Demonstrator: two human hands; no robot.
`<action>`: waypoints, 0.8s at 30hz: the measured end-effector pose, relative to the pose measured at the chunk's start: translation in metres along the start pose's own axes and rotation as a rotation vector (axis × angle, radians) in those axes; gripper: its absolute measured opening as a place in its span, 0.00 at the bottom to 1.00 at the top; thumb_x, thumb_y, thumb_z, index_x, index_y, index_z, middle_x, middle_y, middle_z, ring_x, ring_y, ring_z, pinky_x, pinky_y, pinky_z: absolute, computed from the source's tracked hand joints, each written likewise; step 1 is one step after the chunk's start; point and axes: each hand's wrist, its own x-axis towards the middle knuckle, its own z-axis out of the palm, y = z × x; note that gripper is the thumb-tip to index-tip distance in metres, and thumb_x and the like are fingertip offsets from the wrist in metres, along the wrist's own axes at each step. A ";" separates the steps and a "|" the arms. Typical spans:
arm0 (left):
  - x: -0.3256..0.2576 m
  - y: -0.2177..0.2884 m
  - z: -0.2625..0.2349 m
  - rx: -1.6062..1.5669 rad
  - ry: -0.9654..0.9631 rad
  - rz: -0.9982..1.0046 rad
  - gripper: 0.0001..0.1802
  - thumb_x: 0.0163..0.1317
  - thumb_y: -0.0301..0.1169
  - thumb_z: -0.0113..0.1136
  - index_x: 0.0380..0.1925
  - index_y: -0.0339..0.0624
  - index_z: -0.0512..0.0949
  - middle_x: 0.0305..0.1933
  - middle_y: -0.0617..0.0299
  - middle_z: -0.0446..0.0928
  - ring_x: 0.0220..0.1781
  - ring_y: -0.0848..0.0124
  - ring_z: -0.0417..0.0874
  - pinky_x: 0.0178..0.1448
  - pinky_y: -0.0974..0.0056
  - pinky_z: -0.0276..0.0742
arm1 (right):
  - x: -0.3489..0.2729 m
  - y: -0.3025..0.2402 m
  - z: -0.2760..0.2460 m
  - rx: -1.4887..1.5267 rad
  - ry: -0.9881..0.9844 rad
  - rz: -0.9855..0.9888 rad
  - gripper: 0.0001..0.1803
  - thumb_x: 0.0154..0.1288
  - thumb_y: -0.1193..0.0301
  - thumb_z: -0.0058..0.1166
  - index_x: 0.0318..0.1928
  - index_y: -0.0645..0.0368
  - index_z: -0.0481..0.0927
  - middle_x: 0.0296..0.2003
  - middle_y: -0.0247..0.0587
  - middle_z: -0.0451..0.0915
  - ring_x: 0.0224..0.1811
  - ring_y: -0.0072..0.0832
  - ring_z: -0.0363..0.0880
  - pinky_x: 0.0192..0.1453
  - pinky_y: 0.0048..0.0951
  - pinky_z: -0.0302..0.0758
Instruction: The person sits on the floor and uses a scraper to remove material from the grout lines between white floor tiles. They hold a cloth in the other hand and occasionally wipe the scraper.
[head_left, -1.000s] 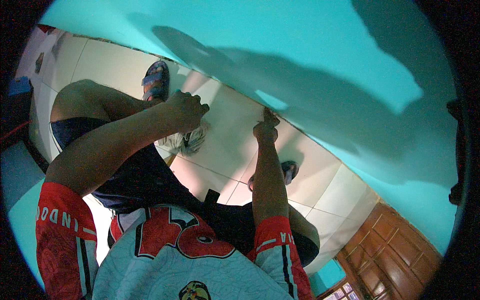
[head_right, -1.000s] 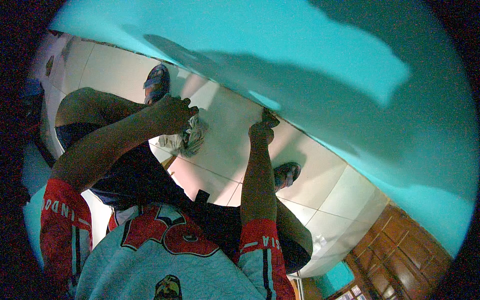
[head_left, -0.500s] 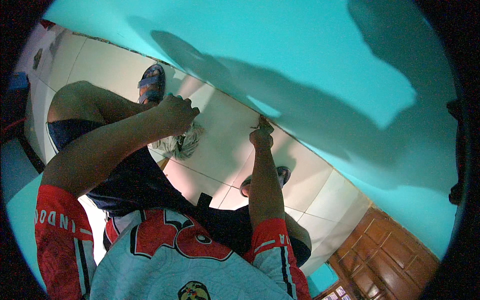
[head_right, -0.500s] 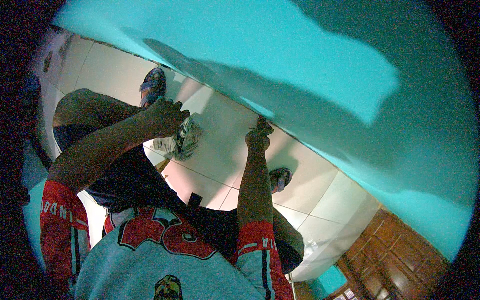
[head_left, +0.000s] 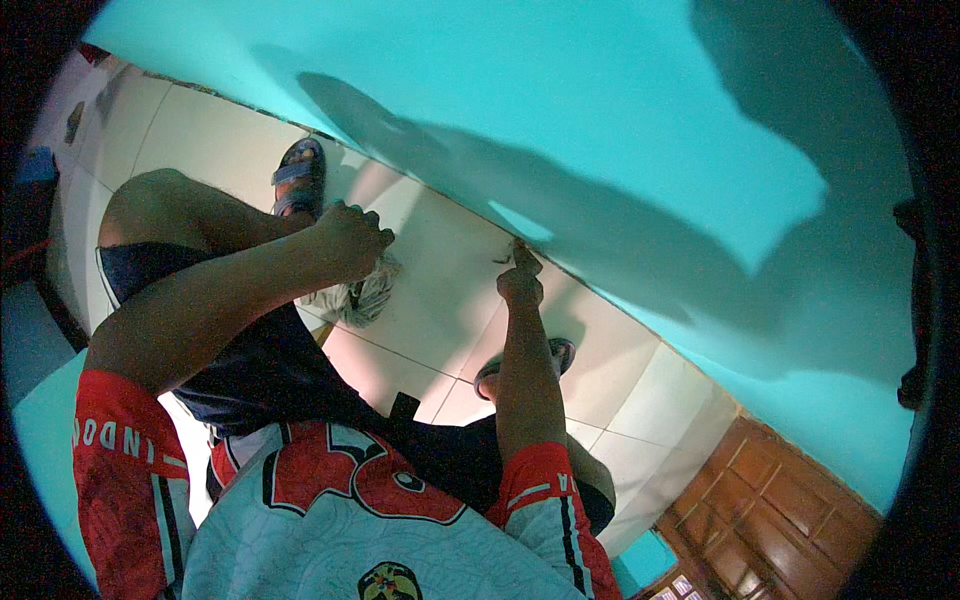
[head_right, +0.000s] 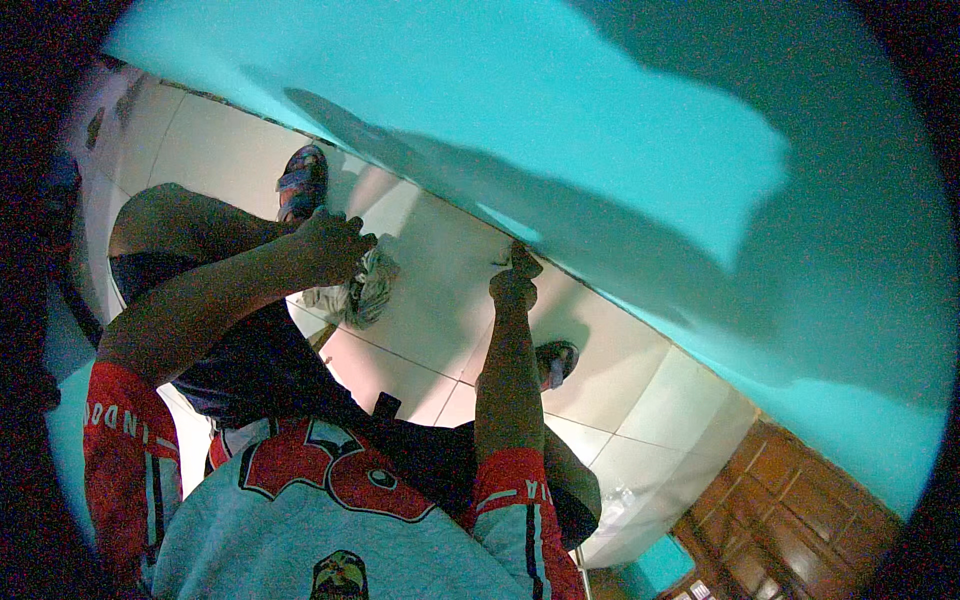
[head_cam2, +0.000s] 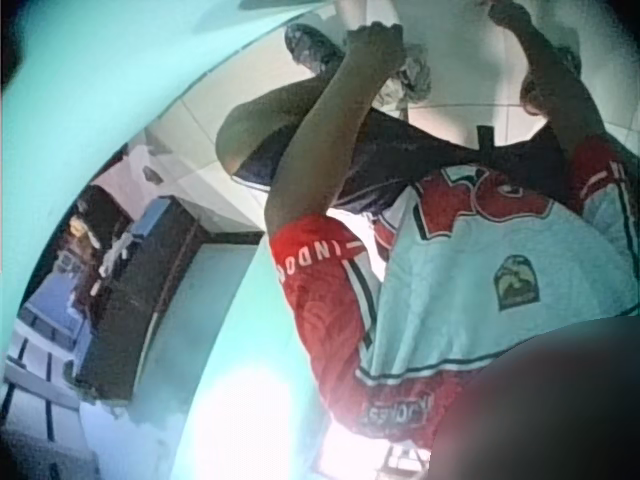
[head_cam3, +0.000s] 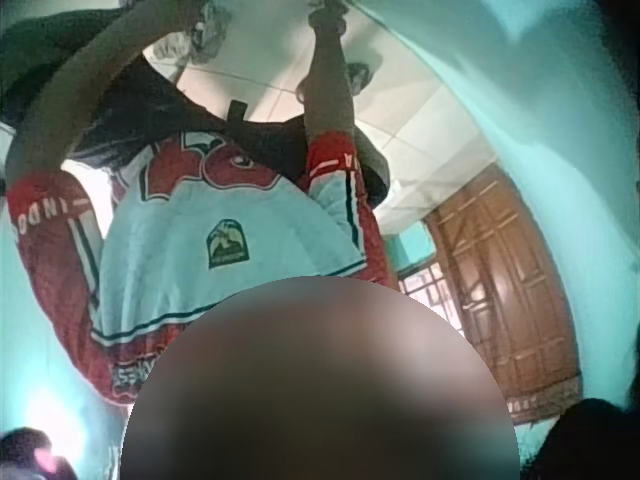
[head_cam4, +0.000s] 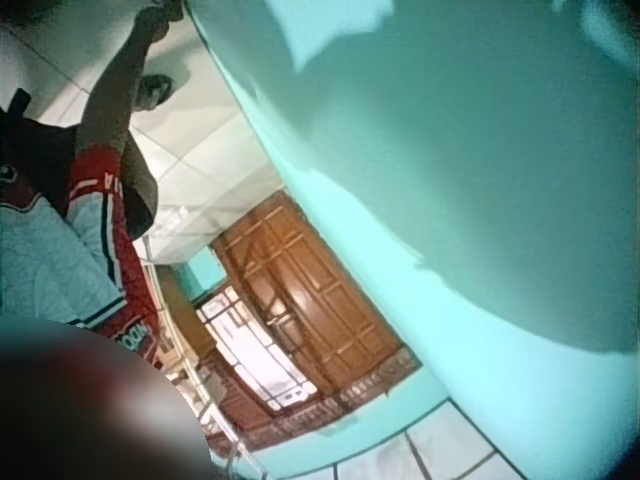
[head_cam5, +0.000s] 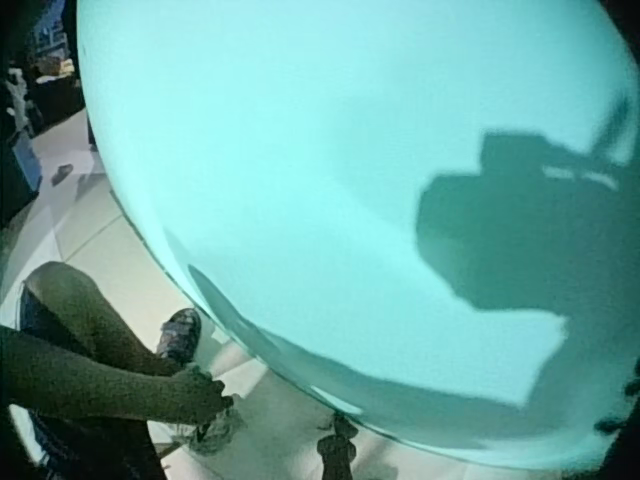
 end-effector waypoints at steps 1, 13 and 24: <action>0.000 0.001 0.000 0.005 -0.019 0.001 0.24 0.61 0.39 0.56 0.58 0.47 0.75 0.45 0.49 0.79 0.47 0.54 0.85 0.49 0.45 0.79 | -0.002 -0.001 0.001 0.030 0.070 -0.019 0.39 0.61 0.73 0.45 0.75 0.47 0.58 0.73 0.37 0.61 0.75 0.32 0.57 0.70 0.35 0.68; -0.002 0.003 -0.010 -0.016 -0.042 0.032 0.26 0.62 0.43 0.58 0.59 0.46 0.73 0.48 0.50 0.79 0.50 0.53 0.84 0.52 0.45 0.79 | 0.079 0.045 0.081 -0.062 0.514 -0.086 0.37 0.61 0.69 0.49 0.73 0.47 0.60 0.70 0.41 0.62 0.65 0.37 0.69 0.56 0.35 0.73; 0.001 0.000 -0.018 -0.076 0.034 0.249 0.38 0.52 0.46 0.69 0.62 0.46 0.69 0.48 0.49 0.78 0.52 0.53 0.82 0.52 0.48 0.78 | 0.064 0.051 0.063 0.237 0.170 -0.035 0.37 0.63 0.73 0.40 0.74 0.60 0.56 0.79 0.31 0.45 0.78 0.32 0.51 0.74 0.29 0.61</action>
